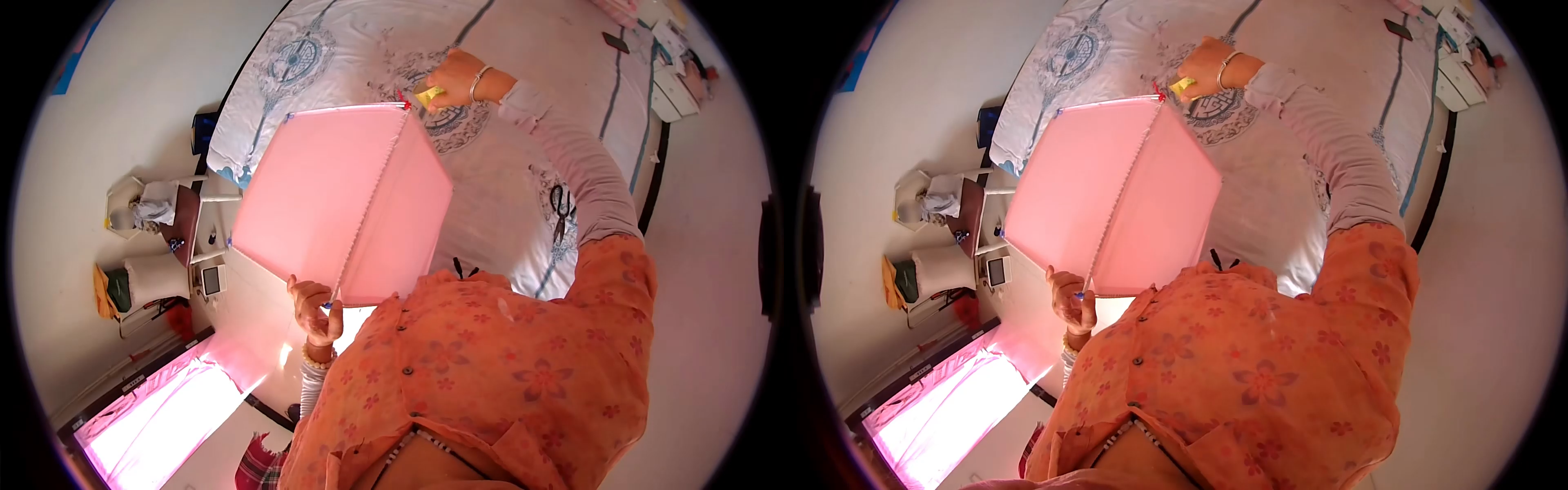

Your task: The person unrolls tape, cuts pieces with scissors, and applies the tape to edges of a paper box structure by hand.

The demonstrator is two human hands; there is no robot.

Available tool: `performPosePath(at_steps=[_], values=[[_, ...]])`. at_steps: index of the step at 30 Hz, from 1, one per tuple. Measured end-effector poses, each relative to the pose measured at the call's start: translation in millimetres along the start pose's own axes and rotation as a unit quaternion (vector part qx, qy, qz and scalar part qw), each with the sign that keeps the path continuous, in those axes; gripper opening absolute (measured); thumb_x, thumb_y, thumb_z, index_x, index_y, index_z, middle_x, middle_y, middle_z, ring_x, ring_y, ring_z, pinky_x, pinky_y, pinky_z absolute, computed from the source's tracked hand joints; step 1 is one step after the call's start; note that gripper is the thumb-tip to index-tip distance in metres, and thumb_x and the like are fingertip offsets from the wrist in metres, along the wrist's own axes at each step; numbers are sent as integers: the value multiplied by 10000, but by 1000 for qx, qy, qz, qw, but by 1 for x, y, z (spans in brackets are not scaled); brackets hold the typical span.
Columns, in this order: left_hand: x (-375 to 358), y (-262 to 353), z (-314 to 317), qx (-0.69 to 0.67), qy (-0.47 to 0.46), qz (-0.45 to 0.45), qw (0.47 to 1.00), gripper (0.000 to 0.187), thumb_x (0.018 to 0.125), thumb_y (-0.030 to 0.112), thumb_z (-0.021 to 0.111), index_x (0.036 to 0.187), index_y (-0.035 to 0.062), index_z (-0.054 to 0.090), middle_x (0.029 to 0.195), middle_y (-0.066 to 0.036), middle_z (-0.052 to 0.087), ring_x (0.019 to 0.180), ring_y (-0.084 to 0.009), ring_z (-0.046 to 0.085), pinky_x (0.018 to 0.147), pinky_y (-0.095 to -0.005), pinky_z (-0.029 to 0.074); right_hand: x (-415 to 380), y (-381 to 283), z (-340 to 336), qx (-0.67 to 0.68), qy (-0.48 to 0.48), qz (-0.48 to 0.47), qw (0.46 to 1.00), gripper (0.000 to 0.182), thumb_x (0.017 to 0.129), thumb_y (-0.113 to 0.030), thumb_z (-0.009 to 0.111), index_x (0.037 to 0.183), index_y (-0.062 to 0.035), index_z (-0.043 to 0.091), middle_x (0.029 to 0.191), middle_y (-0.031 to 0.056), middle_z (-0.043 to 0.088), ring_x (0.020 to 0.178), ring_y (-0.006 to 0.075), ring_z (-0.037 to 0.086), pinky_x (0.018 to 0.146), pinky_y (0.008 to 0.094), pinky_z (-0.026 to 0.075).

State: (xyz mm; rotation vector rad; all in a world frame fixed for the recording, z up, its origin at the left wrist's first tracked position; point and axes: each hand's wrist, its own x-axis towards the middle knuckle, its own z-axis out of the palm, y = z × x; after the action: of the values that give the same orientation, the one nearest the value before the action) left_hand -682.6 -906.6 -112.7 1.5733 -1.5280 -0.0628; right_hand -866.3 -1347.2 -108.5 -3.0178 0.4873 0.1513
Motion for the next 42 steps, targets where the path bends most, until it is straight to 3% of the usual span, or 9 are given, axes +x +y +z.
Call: performPosePath(at_steps=[23,26,29,32,34,35,36,38,42], values=[[-14,-11,-5,-10,-5,-21,1000,155,649,81,641,771,64,547,774,-73,581,726,-243,528,1013,-469,280,63,-8,16,85,6,-124,989,246,654,-365,727,762,-156,654,718,52,644,754,242,606,885,391,340],[-17,-12,-5,-12,4,-24,1000,165,622,76,635,759,66,544,764,-74,580,719,-242,528,1005,-464,288,75,-15,9,99,-77,-114,986,231,638,-316,740,716,-130,627,694,64,637,717,255,609,836,388,380],[-15,-14,-5,-4,12,-21,1000,177,598,74,629,751,68,541,743,-75,576,703,-242,527,999,-462,293,85,-10,18,102,-82,-129,983,239,602,-272,751,686,-96,611,652,106,611,646,308,594,629,399,450],[-25,-25,3,3,11,-12,1000,175,686,153,616,798,60,519,854,-107,574,801,-242,524,997,-460,295,82,-10,17,79,-95,-115,986,270,609,-277,753,798,-107,662,741,94,657,744,302,631,673,402,473],[-20,-35,22,-79,263,-15,962,281,857,263,525,993,18,544,1120,-169,528,1046,-271,491,1015,-474,284,82,-10,15,80,-82,-136,984,272,614,-295,752,783,-107,653,740,106,650,744,305,627,667,411,471],[-26,-39,22,-14,295,-126,947,480,969,333,389,1272,-38,414,1367,-204,361,1263,-295,356,1047,-451,277,80,-13,12,81,-102,-121,984,266,618,-304,749,774,-111,652,737,103,649,739,306,623,670,407,470],[-19,-36,18,-5,306,-127,944,480,969,333,389,1272,-38,414,1367,-204,361,1263,-295,356,1047,-451,277,80,-16,6,82,-122,-104,984,261,623,-312,746,765,-116,650,735,101,648,734,308,619,674,403,468],[-3,-26,13,-191,396,-400,804,578,985,305,394,1409,-49,225,1436,-209,295,1321,-299,310,1077,-403,265,76,-20,11,75,-120,-133,981,246,627,-318,742,756,-129,652,727,95,648,721,302,616,718,395,455],[-17,-23,9,-194,438,-452,753,563,942,148,489,1400,-43,223,1416,-184,325,1277,-262,370,1052,-377,317,60,-24,21,95,-95,-136,982,198,641,-323,727,716,-156,653,687,79,641,680,276,607,853,375,387]])
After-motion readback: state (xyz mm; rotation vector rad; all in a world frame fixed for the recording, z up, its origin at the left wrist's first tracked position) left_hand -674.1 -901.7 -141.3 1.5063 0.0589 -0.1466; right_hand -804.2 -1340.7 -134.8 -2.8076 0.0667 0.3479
